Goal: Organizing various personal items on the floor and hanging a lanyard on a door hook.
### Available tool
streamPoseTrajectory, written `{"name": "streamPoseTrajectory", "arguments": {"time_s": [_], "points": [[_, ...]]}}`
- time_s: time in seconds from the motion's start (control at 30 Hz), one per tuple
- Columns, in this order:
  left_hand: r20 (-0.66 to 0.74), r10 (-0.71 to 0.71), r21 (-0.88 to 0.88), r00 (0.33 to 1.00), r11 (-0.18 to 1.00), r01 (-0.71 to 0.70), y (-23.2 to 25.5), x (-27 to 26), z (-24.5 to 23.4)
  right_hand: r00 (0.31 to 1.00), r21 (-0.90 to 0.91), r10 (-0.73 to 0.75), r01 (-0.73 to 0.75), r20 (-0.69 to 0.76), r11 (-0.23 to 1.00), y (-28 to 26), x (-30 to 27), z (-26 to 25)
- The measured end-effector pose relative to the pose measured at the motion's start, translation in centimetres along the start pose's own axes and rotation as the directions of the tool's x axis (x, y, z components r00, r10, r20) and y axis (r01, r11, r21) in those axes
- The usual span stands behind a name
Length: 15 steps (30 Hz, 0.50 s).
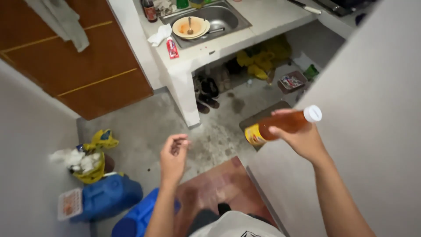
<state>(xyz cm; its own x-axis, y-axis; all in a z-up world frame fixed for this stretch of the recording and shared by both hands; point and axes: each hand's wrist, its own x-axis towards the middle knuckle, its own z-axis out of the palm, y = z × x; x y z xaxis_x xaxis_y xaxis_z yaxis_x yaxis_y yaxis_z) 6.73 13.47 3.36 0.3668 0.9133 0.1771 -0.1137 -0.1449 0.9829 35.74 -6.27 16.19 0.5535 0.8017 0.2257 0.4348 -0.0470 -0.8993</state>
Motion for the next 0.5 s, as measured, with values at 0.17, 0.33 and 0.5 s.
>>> {"name": "streamPoseTrajectory", "arguments": {"time_s": [0.17, 0.33, 0.5], "points": [[-0.019, 0.036, 0.012, 0.999, 0.999, -0.036, -0.6, 12.6, 0.9, 0.992, -0.038, -0.118, 0.116, -0.039, 0.992, 0.9, 14.2, 3.1], [0.061, 0.044, -0.061, 0.997, 0.997, -0.040, -3.4, 25.1, 2.5, 0.967, -0.115, -0.225, 0.212, -0.121, 0.971, 1.4, 27.0, 6.0], [0.186, -0.006, -0.088, 0.983, 0.996, 0.023, -6.5, 38.4, 4.8, 0.964, -0.111, -0.161, 0.140, -0.212, 0.984, 3.0, 37.0, 7.8]]}}
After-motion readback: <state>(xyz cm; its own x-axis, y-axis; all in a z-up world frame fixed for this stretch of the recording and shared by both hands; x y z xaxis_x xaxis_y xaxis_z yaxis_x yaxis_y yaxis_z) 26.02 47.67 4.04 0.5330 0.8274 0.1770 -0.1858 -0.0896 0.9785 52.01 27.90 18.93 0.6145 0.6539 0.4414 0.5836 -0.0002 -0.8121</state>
